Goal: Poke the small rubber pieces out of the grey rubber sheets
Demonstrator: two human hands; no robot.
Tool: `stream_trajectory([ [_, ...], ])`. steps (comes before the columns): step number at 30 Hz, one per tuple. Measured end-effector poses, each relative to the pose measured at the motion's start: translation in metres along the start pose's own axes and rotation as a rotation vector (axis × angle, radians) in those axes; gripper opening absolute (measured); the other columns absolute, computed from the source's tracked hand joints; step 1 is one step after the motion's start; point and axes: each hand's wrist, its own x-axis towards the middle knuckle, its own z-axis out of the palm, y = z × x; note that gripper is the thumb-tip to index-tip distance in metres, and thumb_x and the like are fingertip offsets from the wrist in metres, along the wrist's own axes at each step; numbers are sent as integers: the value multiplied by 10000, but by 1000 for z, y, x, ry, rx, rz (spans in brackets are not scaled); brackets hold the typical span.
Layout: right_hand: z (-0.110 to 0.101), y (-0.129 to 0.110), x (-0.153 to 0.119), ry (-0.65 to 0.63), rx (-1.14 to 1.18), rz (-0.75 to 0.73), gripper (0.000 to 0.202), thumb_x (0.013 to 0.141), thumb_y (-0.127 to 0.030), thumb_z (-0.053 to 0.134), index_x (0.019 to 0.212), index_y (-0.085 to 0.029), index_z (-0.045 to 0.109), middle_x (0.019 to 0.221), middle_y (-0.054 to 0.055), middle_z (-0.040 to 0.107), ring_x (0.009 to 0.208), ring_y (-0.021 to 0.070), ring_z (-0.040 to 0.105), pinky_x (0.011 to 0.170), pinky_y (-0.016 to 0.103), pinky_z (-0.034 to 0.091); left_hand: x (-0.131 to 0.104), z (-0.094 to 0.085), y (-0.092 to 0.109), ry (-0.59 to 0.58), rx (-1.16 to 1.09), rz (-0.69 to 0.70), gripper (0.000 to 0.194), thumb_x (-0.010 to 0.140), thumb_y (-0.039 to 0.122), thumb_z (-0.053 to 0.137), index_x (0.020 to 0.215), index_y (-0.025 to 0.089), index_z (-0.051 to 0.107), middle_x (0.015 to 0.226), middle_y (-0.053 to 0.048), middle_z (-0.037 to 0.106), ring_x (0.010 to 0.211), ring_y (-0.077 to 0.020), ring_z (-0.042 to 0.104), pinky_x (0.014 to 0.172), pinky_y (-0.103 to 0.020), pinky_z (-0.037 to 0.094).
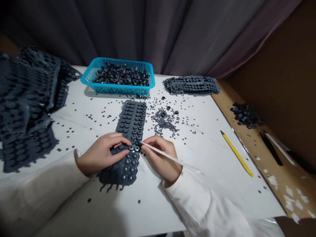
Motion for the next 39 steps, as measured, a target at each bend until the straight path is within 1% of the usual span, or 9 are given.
stream_trajectory([
  [3,2,-1,0,19,10,11,164,765,-317,669,784,-159,629,685,47,655,597,145,609,533,243,494,0,1,0,3,4,3,131,784,252,570,888,211,638,687,8,536,683,-144,509,636,-257,374],
  [5,3,-2,0,-4,7,-33,148,756,-299,678,754,-160,625,684,45,651,594,140,606,527,238,492,0,1,-1,0,7,-3,127,789,266,573,880,211,642,683,7,536,685,-146,510,634,-258,373],
  [9,4,-4,0,-135,-3,-182,77,777,-227,656,756,-173,606,881,87,675,796,177,645,688,293,521,2,2,0,-3,13,-19,108,802,264,577,853,210,656,693,2,555,709,-151,521,647,-262,373],
  [12,3,-2,0,-212,-16,-194,44,806,-200,622,802,-184,582,1008,106,667,910,188,639,774,321,512,2,2,0,-7,25,-25,105,814,250,567,836,211,662,700,-2,566,724,-155,529,652,-264,373],
  [15,2,-1,0,-252,-25,-176,42,824,-205,602,829,-184,566,1027,112,664,931,190,640,777,320,513,2,3,0,-10,26,-30,107,824,245,560,825,211,661,709,-3,573,735,-157,535,658,-266,374],
  [21,0,1,-1,-295,-52,-183,53,851,-223,570,866,-191,531,1050,128,656,975,202,625,784,341,508,2,3,0,-17,8,-40,124,841,247,541,823,208,658,746,-9,597,769,-166,548,680,-277,386],
  [28,0,1,-1,-298,-74,-204,55,865,-240,553,859,-198,517,1052,131,657,989,202,619,786,345,505,3,1,0,-38,0,-58,143,850,247,527,827,208,662,773,-13,617,797,-173,556,696,-281,394],
  [32,0,1,-1,-285,-116,-232,68,869,-258,548,850,-200,519,1034,130,663,983,206,620,785,346,507,3,1,1,-36,-5,-54,140,850,237,524,824,206,658,781,-13,619,798,-172,558,705,-282,396],
  [39,-1,2,0,-299,-180,-331,20,868,-228,545,860,-217,530,1068,106,658,964,186,617,791,323,511,3,2,0,-24,0,-39,143,855,256,525,818,206,654,779,-12,617,790,-171,556,708,-286,393],
])
